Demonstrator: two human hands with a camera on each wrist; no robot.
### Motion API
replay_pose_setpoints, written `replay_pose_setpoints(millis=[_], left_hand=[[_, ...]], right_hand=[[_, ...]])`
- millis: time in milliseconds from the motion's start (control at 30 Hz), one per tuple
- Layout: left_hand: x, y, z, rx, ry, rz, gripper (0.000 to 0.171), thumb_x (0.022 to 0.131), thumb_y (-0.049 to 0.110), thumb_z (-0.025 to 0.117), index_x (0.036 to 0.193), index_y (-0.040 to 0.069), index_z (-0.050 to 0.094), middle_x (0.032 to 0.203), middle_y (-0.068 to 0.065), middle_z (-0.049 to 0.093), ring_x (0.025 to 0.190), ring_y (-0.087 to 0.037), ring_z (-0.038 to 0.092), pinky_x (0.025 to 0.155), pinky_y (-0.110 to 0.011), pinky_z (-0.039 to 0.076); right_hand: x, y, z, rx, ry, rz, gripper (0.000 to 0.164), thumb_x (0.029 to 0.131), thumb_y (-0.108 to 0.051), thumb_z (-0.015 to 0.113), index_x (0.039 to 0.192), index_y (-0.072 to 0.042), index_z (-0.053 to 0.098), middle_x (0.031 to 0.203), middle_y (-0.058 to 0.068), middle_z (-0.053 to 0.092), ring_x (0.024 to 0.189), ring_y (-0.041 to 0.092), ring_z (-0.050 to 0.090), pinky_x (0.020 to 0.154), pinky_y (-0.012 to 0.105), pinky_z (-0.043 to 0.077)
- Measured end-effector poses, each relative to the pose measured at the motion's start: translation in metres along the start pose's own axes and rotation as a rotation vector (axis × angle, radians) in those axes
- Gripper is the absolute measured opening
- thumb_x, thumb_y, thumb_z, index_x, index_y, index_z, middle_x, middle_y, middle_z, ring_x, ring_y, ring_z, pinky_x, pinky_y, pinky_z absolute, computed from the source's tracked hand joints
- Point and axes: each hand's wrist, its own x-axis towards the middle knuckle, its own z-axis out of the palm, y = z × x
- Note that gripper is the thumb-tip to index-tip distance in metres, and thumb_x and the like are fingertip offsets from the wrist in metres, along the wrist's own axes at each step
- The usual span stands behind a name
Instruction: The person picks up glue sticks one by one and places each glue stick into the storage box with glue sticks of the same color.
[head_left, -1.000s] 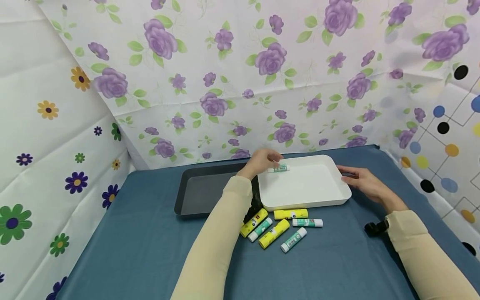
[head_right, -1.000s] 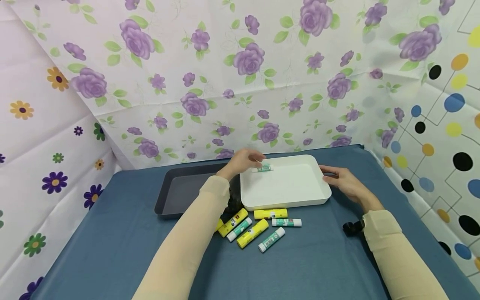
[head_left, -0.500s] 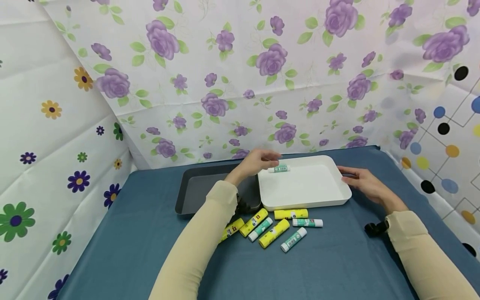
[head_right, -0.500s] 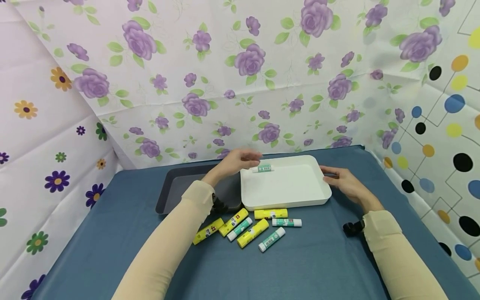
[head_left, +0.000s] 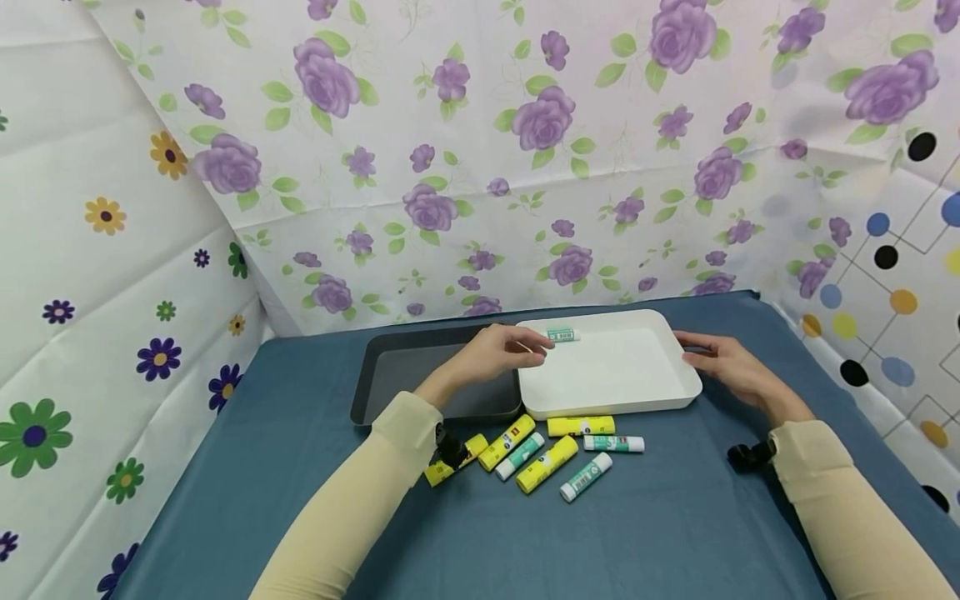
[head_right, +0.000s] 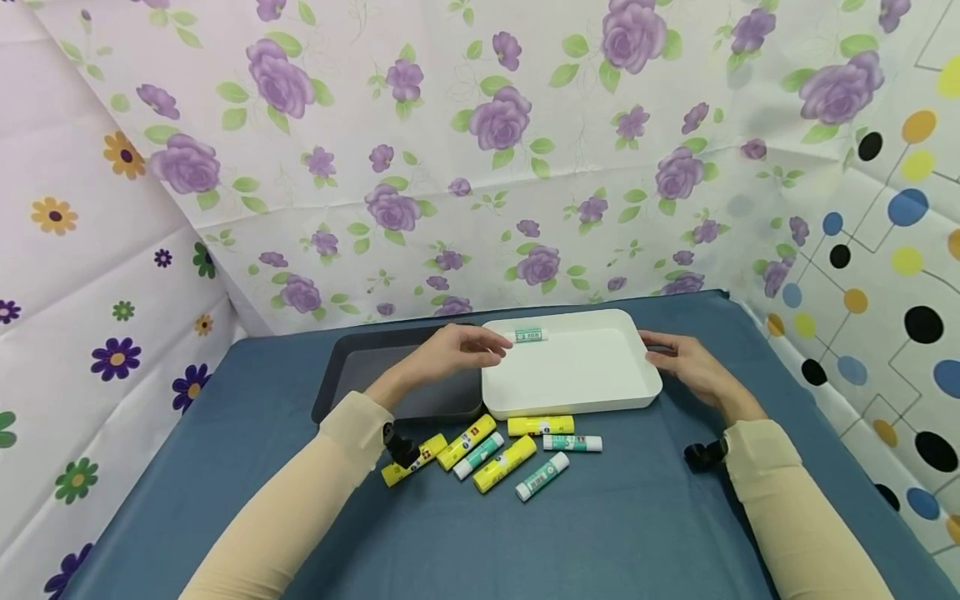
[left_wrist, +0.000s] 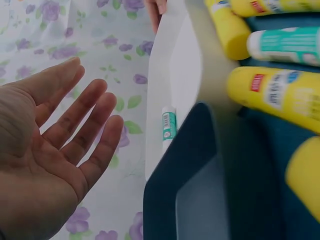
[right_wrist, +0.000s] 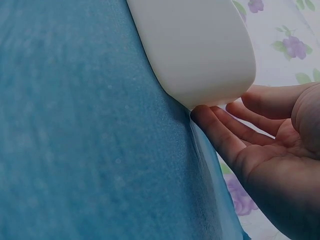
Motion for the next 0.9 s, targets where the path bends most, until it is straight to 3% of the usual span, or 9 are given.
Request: replay_pose_setpoints(millis=[133,200,300,367,433,533,667,900], left_hand=[[-0.016,-0.004,0.004,-0.026,-0.039,0.021,0.031,0.105,0.015,0.065,0.135,0.007,0.070,0.127,-0.020,0.070,0.108,-0.017,0.070,0.094,-0.032,0.056],[-0.021,-0.006,0.007,-0.026,-0.053,0.029,0.031,0.105,0.016,0.065,0.134,0.008,0.070,0.127,-0.020,0.070,0.108,-0.017,0.070,0.093,-0.030,0.056],[-0.027,-0.008,0.010,-0.021,-0.067,0.033,0.031,0.105,0.017,0.065,0.134,0.007,0.070,0.127,-0.020,0.070,0.108,-0.018,0.070,0.092,-0.028,0.056],[-0.032,-0.008,0.012,-0.018,-0.071,0.028,0.032,0.105,0.017,0.066,0.135,0.007,0.070,0.127,-0.019,0.070,0.109,-0.020,0.070,0.092,-0.028,0.056],[-0.035,-0.008,0.014,-0.011,-0.077,0.024,0.033,0.105,0.018,0.066,0.135,0.006,0.069,0.126,-0.018,0.071,0.108,-0.020,0.070,0.092,-0.027,0.056],[-0.039,-0.007,0.016,-0.002,-0.088,0.026,0.034,0.105,0.018,0.066,0.136,0.005,0.068,0.126,-0.018,0.071,0.108,-0.019,0.070,0.092,-0.027,0.056],[-0.047,-0.008,0.016,0.023,-0.081,0.028,0.035,0.105,0.018,0.065,0.137,0.005,0.068,0.126,-0.016,0.071,0.111,-0.020,0.069,0.094,-0.029,0.055],[-0.066,-0.010,0.011,0.058,-0.040,-0.004,0.033,0.105,0.020,0.065,0.136,0.010,0.069,0.125,-0.012,0.072,0.114,-0.020,0.068,0.100,-0.039,0.054]], right_hand=[[0.001,0.001,0.001,-0.003,-0.005,-0.004,0.068,0.111,-0.030,0.055,0.165,-0.004,0.025,0.167,0.027,0.025,0.150,0.048,0.028,0.113,0.065,0.035],[0.001,0.001,0.000,-0.016,-0.004,-0.006,0.068,0.111,-0.031,0.055,0.165,-0.004,0.025,0.167,0.027,0.025,0.150,0.048,0.029,0.112,0.061,0.039],[0.000,0.001,0.000,-0.027,-0.004,-0.008,0.068,0.111,-0.031,0.055,0.165,-0.004,0.025,0.167,0.027,0.025,0.149,0.048,0.030,0.105,0.038,0.049],[0.000,0.001,-0.001,-0.031,-0.005,-0.008,0.068,0.110,-0.031,0.055,0.165,-0.004,0.025,0.167,0.027,0.025,0.149,0.048,0.030,0.096,0.024,0.050],[0.001,0.001,-0.001,-0.032,-0.006,-0.005,0.068,0.110,-0.032,0.055,0.165,-0.005,0.025,0.167,0.027,0.025,0.150,0.048,0.029,0.090,0.017,0.048],[0.001,0.000,-0.001,-0.040,-0.004,-0.001,0.069,0.110,-0.033,0.055,0.165,-0.005,0.025,0.167,0.027,0.025,0.149,0.048,0.029,0.101,0.033,0.050],[0.002,0.001,-0.001,-0.041,0.000,0.002,0.070,0.110,-0.035,0.054,0.165,-0.004,0.024,0.167,0.028,0.024,0.149,0.050,0.029,0.111,0.063,0.038],[0.002,0.001,0.000,-0.022,0.011,0.011,0.070,0.110,-0.034,0.055,0.165,-0.004,0.025,0.167,0.027,0.024,0.150,0.050,0.027,0.113,0.068,0.033]])
